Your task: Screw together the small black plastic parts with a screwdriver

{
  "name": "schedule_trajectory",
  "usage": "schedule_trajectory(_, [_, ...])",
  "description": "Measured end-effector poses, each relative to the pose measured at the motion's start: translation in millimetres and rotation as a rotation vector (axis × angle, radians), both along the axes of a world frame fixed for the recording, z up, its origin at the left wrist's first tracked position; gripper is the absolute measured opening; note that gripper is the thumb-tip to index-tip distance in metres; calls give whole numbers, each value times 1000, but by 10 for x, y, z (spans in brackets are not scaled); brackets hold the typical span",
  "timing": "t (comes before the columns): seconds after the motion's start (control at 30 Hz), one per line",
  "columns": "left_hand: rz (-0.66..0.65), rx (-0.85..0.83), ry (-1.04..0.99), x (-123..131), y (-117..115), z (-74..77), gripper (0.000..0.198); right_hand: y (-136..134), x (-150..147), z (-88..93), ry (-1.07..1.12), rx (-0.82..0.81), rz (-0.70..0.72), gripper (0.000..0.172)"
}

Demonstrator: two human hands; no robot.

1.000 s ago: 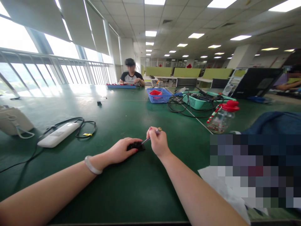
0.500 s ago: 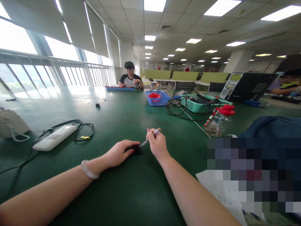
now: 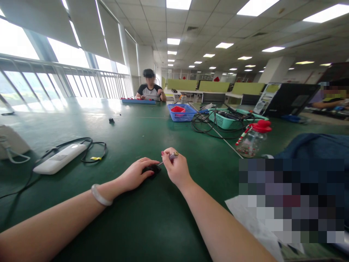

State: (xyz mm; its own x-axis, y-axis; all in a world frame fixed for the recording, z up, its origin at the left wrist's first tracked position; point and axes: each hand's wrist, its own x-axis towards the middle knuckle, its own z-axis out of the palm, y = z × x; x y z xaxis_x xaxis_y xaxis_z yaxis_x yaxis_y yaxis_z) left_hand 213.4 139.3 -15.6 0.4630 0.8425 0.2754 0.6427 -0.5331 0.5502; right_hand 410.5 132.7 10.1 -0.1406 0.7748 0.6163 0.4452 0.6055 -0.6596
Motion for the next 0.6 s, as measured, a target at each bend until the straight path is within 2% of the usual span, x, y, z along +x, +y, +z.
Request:
schedule_trajectory(0.17, [58,7,18,-10,17,-6,35,40,9,-59,83,-41,-43,20])
schedule_trajectory(0.3, [34,35,4,-7,8,0,36,87,23,-113,125,-74,-71,23])
schedule_trajectory(0.43, [-11,-1,-2,-4,-4,-1,47,130,37,-140,152,-118,-79,26])
schedule_trajectory(0.6, [6,-16,-5,-17,8,-5,46,154,46,-158,169,-124,-91,29])
